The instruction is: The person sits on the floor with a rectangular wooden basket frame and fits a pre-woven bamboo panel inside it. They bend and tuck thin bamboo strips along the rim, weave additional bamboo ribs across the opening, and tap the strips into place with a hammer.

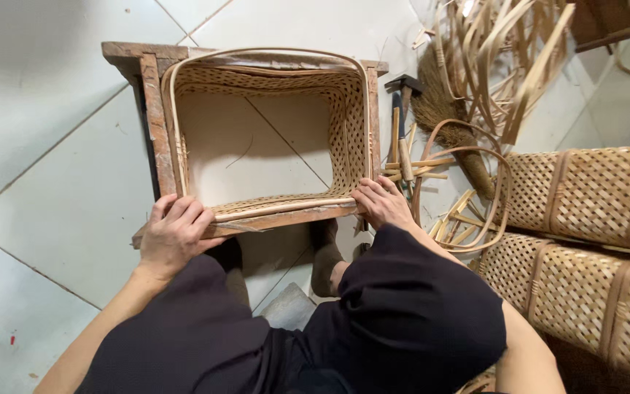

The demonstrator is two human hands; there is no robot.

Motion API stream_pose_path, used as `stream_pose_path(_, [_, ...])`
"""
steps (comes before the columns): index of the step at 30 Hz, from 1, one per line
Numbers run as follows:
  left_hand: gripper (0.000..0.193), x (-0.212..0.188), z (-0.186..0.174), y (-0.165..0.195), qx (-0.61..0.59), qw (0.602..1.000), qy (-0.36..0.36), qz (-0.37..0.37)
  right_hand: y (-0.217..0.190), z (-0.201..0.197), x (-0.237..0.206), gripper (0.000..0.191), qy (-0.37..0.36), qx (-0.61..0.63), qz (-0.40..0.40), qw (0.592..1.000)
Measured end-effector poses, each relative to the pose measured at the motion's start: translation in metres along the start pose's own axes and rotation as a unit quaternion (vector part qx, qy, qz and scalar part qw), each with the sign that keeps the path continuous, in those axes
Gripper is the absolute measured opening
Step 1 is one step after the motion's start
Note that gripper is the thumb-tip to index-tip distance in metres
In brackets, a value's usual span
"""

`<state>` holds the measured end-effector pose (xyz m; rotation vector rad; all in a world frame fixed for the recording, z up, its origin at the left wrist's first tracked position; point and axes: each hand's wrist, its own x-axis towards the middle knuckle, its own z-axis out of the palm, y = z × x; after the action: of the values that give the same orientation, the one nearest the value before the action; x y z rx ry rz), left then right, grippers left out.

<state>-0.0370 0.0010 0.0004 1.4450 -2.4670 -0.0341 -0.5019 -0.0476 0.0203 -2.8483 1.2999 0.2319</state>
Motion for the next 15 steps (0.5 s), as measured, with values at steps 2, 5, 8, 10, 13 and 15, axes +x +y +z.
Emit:
stream_pose_path(2, [0.057, -0.001, 0.002, -0.001, 0.017, 1.000, 0.017, 0.009, -0.003, -0.003, 0.001, 0.040, 0.011, -0.012, 0.006, 1.000])
stream_pose_path(5, [0.057, -0.001, 0.005, -0.002, 0.024, 0.999, 0.034, 0.025, -0.010, -0.012, 0.002, 0.035, 0.005, -0.033, 0.019, 0.999])
stream_pose_path(8, [0.056, 0.000, 0.007, -0.002, 0.008, 0.999, 0.044, 0.022, -0.017, -0.026, 0.007, 0.038, -0.009, 0.001, 0.025, 1.000])
stream_pose_path(10, [0.056, 0.002, 0.005, -0.002, -0.008, 0.999, 0.026, 0.016, -0.023, -0.037, 0.014, 0.038, -0.014, -0.006, 0.032, 0.999])
stream_pose_path(13, [0.054, 0.002, -0.001, -0.001, -0.040, 0.999, 0.037, 0.004, -0.031, -0.054, 0.030, 0.043, -0.104, -0.100, 0.025, 0.989])
stream_pose_path(15, [0.052, -0.003, -0.006, 0.000, -0.075, 0.997, 0.019, 0.005, -0.040, -0.063, 0.042, 0.045, -0.205, -0.164, 0.004, 0.965])
